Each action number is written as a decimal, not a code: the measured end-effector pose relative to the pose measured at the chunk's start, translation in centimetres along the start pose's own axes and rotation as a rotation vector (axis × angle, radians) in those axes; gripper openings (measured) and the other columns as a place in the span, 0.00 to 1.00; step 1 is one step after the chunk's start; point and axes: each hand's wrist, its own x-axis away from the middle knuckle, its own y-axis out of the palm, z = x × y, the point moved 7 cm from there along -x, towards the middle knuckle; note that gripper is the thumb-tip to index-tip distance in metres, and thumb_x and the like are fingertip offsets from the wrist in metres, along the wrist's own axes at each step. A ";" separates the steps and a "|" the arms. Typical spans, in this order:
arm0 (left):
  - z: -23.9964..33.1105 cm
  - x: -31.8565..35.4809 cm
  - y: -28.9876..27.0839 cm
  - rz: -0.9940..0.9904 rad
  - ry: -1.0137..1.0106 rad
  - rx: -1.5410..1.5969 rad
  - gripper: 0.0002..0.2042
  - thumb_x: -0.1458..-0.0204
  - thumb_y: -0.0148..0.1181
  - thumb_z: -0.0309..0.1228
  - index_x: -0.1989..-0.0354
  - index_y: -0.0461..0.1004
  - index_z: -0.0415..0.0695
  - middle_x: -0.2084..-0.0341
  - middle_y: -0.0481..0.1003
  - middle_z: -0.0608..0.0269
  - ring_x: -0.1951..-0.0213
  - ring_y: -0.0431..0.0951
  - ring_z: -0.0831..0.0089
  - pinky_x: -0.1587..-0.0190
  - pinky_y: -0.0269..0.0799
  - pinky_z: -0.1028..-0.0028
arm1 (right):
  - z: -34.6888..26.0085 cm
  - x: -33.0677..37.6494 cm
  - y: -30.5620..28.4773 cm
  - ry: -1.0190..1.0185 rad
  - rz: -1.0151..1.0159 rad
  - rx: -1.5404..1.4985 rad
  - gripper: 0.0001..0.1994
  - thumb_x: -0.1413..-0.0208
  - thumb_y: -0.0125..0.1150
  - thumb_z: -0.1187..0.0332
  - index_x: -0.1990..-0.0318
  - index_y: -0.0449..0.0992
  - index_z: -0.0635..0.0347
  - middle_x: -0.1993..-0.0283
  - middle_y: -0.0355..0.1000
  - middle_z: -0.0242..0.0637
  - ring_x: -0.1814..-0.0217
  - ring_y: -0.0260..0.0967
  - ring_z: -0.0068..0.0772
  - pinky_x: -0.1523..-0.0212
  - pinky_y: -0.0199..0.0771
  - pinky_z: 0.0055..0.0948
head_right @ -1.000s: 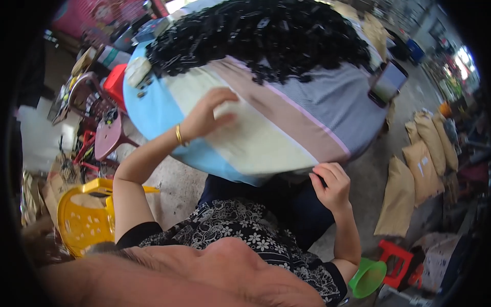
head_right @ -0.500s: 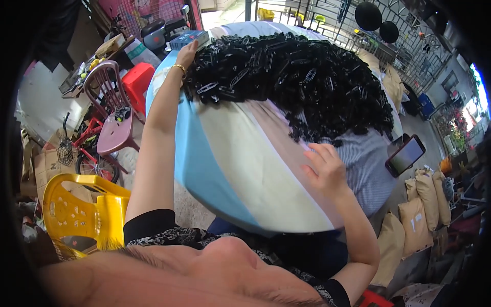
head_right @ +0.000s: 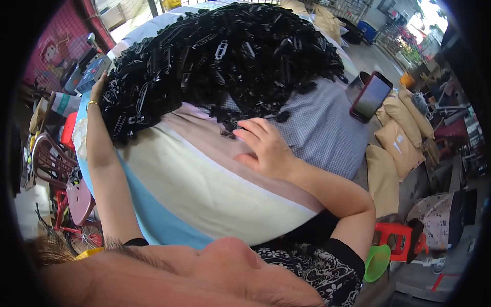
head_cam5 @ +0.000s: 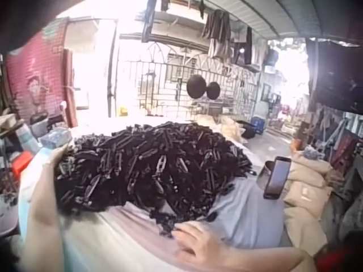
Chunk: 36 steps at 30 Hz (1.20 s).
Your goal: The recorder is manually assembling or inspecting a large quantity of black plastic hair clips on a table.
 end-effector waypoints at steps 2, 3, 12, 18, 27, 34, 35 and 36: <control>2.1 1.6 -0.4 0.000 0.153 -0.175 0.33 0.56 0.55 0.62 0.55 0.76 0.43 0.58 0.76 0.62 0.56 0.73 0.75 0.51 0.63 0.77 | -0.2 -0.1 -0.2 -0.004 0.031 0.004 0.24 0.58 0.66 0.60 0.54 0.70 0.64 0.46 0.63 0.46 0.43 0.57 0.48 0.46 0.62 0.41; 2.9 2.6 -0.7 0.085 0.198 -0.298 0.33 0.55 0.54 0.61 0.55 0.76 0.43 0.58 0.76 0.60 0.54 0.73 0.72 0.50 0.62 0.76 | -0.4 0.0 -0.3 -0.006 0.053 0.014 0.25 0.57 0.66 0.59 0.53 0.70 0.63 0.45 0.62 0.46 0.42 0.56 0.48 0.45 0.61 0.43; 7.0 8.3 7.1 0.100 0.332 -0.318 0.34 0.58 0.52 0.65 0.53 0.75 0.48 0.57 0.76 0.54 0.51 0.73 0.67 0.48 0.63 0.72 | 2.2 1.3 0.6 0.206 0.115 0.181 0.35 0.56 0.62 0.47 0.43 0.63 0.55 0.37 0.49 0.57 0.34 0.43 0.62 0.39 0.50 0.52; 7.4 10.7 8.6 0.125 0.384 -0.130 0.27 0.55 0.55 0.58 0.56 0.77 0.49 0.61 0.78 0.57 0.57 0.76 0.66 0.53 0.67 0.74 | 2.0 0.7 0.9 0.211 0.105 0.169 0.38 0.56 0.62 0.44 0.41 0.61 0.57 0.37 0.50 0.56 0.35 0.45 0.59 0.39 0.51 0.50; 15.5 22.4 15.7 0.180 0.599 -0.348 0.28 0.53 0.44 0.60 0.57 0.77 0.52 0.54 0.72 0.46 0.51 0.70 0.47 0.46 0.63 0.58 | 2.0 0.7 0.3 0.177 0.144 0.191 0.31 0.56 0.63 0.53 0.45 0.65 0.58 0.42 0.59 0.53 0.40 0.54 0.55 0.45 0.60 0.47; 19.3 33.1 19.8 0.241 0.580 -0.400 0.31 0.52 0.45 0.62 0.43 0.66 0.59 0.40 0.53 0.39 0.39 0.50 0.40 0.42 0.45 0.41 | 1.9 1.3 0.3 0.126 0.137 0.182 0.27 0.54 0.62 0.59 0.47 0.67 0.62 0.44 0.60 0.50 0.40 0.55 0.52 0.43 0.60 0.44; 19.4 33.3 20.1 0.240 0.616 -0.444 0.33 0.52 0.43 0.64 0.40 0.62 0.61 0.38 0.49 0.38 0.36 0.44 0.38 0.41 0.38 0.37 | 1.8 1.3 0.4 0.116 0.126 0.179 0.26 0.54 0.62 0.60 0.47 0.67 0.63 0.44 0.60 0.50 0.40 0.55 0.52 0.43 0.60 0.43; 19.5 33.1 20.4 0.209 0.668 -0.483 0.33 0.52 0.42 0.65 0.39 0.60 0.62 0.38 0.48 0.39 0.36 0.41 0.37 0.41 0.35 0.36 | 1.7 1.3 0.4 0.124 0.119 0.176 0.26 0.54 0.62 0.62 0.48 0.67 0.63 0.44 0.61 0.50 0.40 0.55 0.52 0.42 0.59 0.43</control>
